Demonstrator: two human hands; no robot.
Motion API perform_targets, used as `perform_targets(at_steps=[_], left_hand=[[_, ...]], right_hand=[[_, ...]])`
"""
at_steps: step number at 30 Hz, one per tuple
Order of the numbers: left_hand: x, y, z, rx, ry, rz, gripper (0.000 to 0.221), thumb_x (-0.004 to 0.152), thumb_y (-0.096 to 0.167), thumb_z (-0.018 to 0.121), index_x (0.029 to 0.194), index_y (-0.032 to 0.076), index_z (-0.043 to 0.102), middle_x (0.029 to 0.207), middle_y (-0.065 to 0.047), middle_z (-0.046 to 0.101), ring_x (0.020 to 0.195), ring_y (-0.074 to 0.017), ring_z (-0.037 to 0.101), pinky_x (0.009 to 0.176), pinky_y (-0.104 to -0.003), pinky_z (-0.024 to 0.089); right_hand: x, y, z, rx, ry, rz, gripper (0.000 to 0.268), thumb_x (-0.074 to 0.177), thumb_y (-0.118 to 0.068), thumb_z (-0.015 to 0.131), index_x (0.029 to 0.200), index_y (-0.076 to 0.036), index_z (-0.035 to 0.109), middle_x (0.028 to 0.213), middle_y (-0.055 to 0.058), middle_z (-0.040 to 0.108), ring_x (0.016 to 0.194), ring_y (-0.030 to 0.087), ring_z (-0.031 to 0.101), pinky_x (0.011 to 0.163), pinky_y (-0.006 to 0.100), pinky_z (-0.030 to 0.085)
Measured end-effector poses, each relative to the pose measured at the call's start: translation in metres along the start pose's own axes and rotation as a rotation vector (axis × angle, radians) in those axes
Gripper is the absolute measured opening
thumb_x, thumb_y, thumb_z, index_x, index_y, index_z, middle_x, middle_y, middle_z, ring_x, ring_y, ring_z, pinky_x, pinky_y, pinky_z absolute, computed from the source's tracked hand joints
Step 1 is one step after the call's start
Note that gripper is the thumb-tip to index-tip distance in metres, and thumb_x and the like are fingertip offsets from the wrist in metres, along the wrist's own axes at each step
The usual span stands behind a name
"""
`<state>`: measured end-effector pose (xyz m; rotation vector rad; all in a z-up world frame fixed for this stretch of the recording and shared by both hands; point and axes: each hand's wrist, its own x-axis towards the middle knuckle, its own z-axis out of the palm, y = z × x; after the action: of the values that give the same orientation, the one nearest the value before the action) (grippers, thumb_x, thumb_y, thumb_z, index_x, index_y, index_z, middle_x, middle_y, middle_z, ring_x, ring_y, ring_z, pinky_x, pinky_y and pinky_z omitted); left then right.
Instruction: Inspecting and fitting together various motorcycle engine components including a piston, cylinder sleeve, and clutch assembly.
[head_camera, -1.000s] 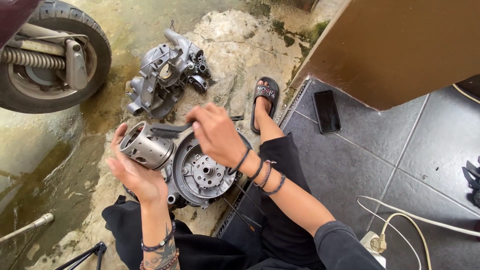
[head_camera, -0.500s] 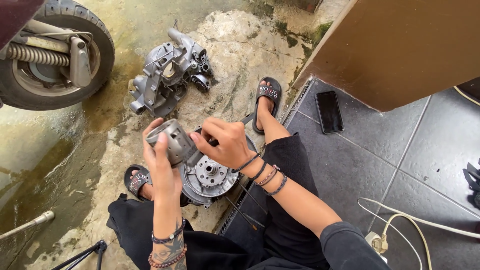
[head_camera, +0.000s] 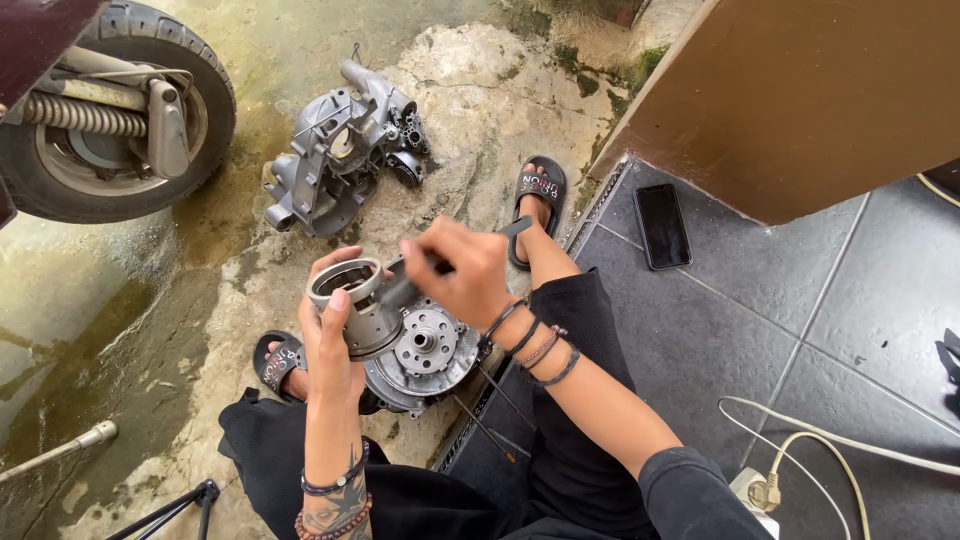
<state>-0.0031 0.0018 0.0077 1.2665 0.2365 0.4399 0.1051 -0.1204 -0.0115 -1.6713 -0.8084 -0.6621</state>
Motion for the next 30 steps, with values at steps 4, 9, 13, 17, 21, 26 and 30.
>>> perform_targets(at_steps=[4,9,13,17,21,26,30], left_hand=[[0.004,-0.005,-0.003,-0.068,-0.041,-0.005,0.067,0.088,0.05,0.06,0.131,-0.001,0.053,0.097,-0.023,0.071,0.093,-0.02,0.071,0.079,-0.035,0.061],[0.003,0.002,0.003,0.008,-0.005,0.009,0.066,0.087,0.05,0.063,0.129,0.0,0.055,0.101,-0.021,0.071,0.095,-0.0191,0.072,0.081,-0.033,0.061],[0.002,-0.003,-0.003,0.032,-0.031,0.029,0.066,0.086,0.05,0.065,0.128,0.0,0.057,0.1,-0.022,0.071,0.099,-0.023,0.072,0.081,-0.035,0.06],[0.006,0.0,-0.001,0.018,-0.01,0.021,0.066,0.087,0.052,0.061,0.129,0.001,0.056,0.096,-0.019,0.071,0.089,-0.0177,0.071,0.078,-0.033,0.061],[0.003,0.001,-0.004,0.004,-0.026,0.043,0.068,0.086,0.053,0.062,0.127,-0.001,0.057,0.095,-0.021,0.071,0.091,-0.0194,0.072,0.079,-0.032,0.06],[0.004,0.001,-0.005,0.005,-0.044,0.051,0.071,0.086,0.055,0.062,0.128,-0.001,0.056,0.094,-0.021,0.071,0.089,-0.0171,0.071,0.076,-0.032,0.06],[0.004,0.006,-0.006,0.033,-0.035,0.065,0.068,0.086,0.052,0.063,0.128,-0.002,0.055,0.095,-0.021,0.071,0.088,-0.0179,0.07,0.076,-0.033,0.06]], right_hand=[[-0.007,-0.018,-0.005,0.048,0.009,-0.028,0.025,0.093,-0.02,0.069,0.07,-0.017,0.06,0.058,-0.005,0.055,0.045,0.016,0.056,0.044,0.026,0.048],[-0.006,-0.03,0.002,0.122,-0.043,-0.096,0.024,0.093,-0.018,0.068,0.07,-0.016,0.06,0.058,0.0,0.051,0.044,0.022,0.055,0.045,0.029,0.048],[0.004,-0.01,-0.006,0.077,0.055,-0.008,0.031,0.097,-0.024,0.067,0.069,-0.015,0.058,0.054,-0.005,0.051,0.038,0.014,0.051,0.04,0.022,0.044],[-0.007,-0.036,-0.003,0.073,-0.03,-0.126,0.024,0.093,-0.018,0.069,0.07,-0.014,0.061,0.055,0.002,0.053,0.043,0.022,0.056,0.043,0.029,0.047],[0.007,-0.023,-0.009,0.073,-0.003,-0.098,0.025,0.092,-0.013,0.07,0.068,-0.011,0.062,0.052,0.004,0.055,0.043,0.026,0.058,0.043,0.03,0.047],[-0.002,-0.027,-0.008,0.057,0.001,-0.091,0.027,0.094,-0.018,0.067,0.068,-0.014,0.062,0.053,0.0,0.056,0.044,0.023,0.059,0.045,0.029,0.048],[-0.012,-0.036,0.0,0.104,-0.063,-0.134,0.025,0.094,-0.017,0.066,0.069,-0.013,0.062,0.053,0.004,0.052,0.045,0.025,0.057,0.045,0.032,0.047]])
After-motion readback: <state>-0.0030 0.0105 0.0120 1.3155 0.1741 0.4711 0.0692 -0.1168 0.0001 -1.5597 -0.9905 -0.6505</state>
